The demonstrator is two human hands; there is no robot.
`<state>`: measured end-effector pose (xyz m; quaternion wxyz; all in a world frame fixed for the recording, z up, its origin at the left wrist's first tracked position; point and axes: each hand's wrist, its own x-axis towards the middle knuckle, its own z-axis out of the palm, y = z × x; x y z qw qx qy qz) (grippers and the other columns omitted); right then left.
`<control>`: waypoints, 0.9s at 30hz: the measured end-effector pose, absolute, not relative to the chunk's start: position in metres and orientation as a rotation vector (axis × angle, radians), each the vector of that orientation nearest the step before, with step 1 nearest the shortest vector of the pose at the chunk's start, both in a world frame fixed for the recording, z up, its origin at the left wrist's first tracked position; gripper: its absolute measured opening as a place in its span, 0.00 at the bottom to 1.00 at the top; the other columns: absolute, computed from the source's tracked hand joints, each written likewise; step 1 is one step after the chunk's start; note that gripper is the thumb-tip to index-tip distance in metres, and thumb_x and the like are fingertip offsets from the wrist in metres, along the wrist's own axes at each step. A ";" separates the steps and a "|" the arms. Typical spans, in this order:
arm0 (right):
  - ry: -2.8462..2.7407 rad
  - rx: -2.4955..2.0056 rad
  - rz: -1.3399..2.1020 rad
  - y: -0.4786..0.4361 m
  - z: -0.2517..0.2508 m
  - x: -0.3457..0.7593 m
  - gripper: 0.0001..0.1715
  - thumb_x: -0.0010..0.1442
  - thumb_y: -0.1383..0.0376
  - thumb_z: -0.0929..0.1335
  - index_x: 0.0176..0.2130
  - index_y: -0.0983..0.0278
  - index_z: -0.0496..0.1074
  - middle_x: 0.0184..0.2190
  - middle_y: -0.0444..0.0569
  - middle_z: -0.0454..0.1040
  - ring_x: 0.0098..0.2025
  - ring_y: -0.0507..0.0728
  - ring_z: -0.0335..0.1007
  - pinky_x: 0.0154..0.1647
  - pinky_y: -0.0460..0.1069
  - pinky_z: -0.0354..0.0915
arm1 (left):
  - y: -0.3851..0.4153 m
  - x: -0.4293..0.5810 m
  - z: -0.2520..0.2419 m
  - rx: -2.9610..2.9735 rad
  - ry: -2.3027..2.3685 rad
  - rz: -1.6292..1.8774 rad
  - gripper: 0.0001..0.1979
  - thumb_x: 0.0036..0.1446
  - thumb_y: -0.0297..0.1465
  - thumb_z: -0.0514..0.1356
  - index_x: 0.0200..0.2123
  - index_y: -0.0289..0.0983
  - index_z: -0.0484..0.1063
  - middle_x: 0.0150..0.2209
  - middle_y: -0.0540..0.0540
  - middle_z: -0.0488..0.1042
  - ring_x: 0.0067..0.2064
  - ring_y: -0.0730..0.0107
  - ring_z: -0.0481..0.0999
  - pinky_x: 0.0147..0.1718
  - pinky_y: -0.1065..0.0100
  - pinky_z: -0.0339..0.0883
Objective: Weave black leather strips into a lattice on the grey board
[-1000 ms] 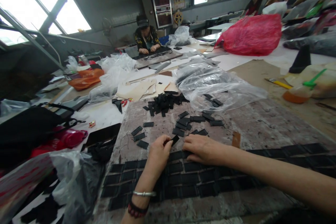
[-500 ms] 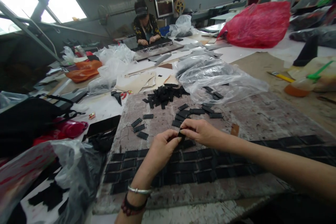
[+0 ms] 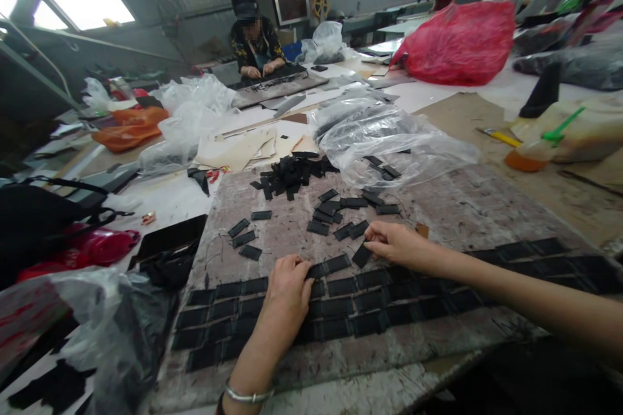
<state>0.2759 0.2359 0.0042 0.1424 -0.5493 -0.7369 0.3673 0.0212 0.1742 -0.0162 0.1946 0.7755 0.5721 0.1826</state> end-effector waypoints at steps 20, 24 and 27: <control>-2.855 -0.858 0.302 0.231 0.015 0.302 0.19 0.56 0.76 0.61 0.47 0.67 0.68 0.46 0.56 0.68 0.47 0.59 0.62 0.48 0.54 0.62 | 0.183 0.057 -0.009 2.256 1.564 0.428 0.14 0.55 0.27 0.54 0.46 0.37 0.68 0.43 0.42 0.66 0.46 0.59 0.64 0.46 0.56 0.63; -2.844 -0.903 0.340 0.232 0.010 0.298 0.11 0.58 0.69 0.64 0.43 0.67 0.68 0.42 0.55 0.67 0.44 0.59 0.62 0.46 0.54 0.63 | 0.188 0.063 -0.007 2.240 1.573 0.363 0.14 0.54 0.25 0.54 0.44 0.38 0.69 0.41 0.42 0.65 0.44 0.59 0.63 0.45 0.56 0.63; -2.860 -0.930 0.350 0.232 0.008 0.294 0.08 0.58 0.69 0.64 0.40 0.67 0.68 0.39 0.54 0.66 0.42 0.59 0.62 0.44 0.53 0.63 | 0.189 0.063 -0.006 2.230 1.572 0.334 0.14 0.54 0.25 0.53 0.44 0.37 0.69 0.41 0.43 0.64 0.44 0.59 0.62 0.45 0.57 0.62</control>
